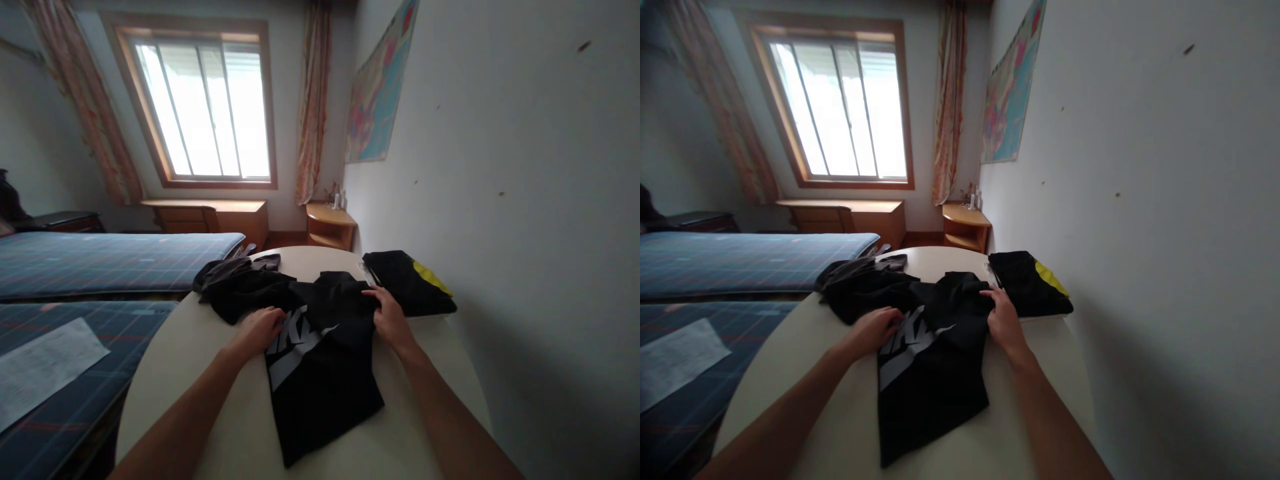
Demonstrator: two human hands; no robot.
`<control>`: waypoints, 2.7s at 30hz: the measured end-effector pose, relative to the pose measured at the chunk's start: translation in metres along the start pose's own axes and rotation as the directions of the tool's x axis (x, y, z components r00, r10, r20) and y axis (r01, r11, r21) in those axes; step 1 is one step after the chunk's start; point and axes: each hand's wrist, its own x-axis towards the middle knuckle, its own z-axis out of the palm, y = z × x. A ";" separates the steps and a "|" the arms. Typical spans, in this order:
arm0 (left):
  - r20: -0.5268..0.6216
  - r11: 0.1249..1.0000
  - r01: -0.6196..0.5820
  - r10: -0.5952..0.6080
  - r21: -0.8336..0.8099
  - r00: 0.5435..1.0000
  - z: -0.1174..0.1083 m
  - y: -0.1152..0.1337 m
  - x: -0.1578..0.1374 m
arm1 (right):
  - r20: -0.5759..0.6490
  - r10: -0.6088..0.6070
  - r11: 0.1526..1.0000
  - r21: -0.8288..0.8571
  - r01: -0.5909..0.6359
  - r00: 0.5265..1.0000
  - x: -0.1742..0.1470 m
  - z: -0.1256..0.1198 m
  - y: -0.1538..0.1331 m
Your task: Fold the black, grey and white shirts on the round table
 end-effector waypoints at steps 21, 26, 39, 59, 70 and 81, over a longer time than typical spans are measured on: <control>-0.013 0.826 -0.368 0.401 -0.426 0.916 -0.016 0.056 -0.019 | 0.243 -0.092 0.996 0.003 0.094 0.966 -0.011 0.004 0.009; 0.107 0.843 -0.368 0.439 -0.394 0.892 -0.006 0.059 -0.021 | -0.002 -0.073 0.997 -0.010 0.073 0.997 0.002 -0.006 0.010; -0.300 0.919 -0.249 0.156 -0.305 0.941 -0.011 0.015 0.000 | -0.242 -0.054 0.998 -0.029 0.048 0.969 0.008 -0.019 -0.012; -0.346 0.829 -0.015 -0.217 -0.559 0.913 0.006 0.033 0.006 | 0.197 -0.240 0.965 -0.062 0.256 0.951 -0.008 -0.011 -0.070; -0.401 0.892 -0.110 -0.085 -0.439 0.912 0.009 0.030 0.004 | 0.675 -0.151 0.980 0.008 0.197 0.722 -0.024 -0.003 -0.077; 0.207 0.737 -0.127 0.344 -0.664 0.916 -0.015 0.059 -0.018 | 0.740 -0.171 0.898 0.389 -0.206 0.651 -0.006 -0.034 -0.069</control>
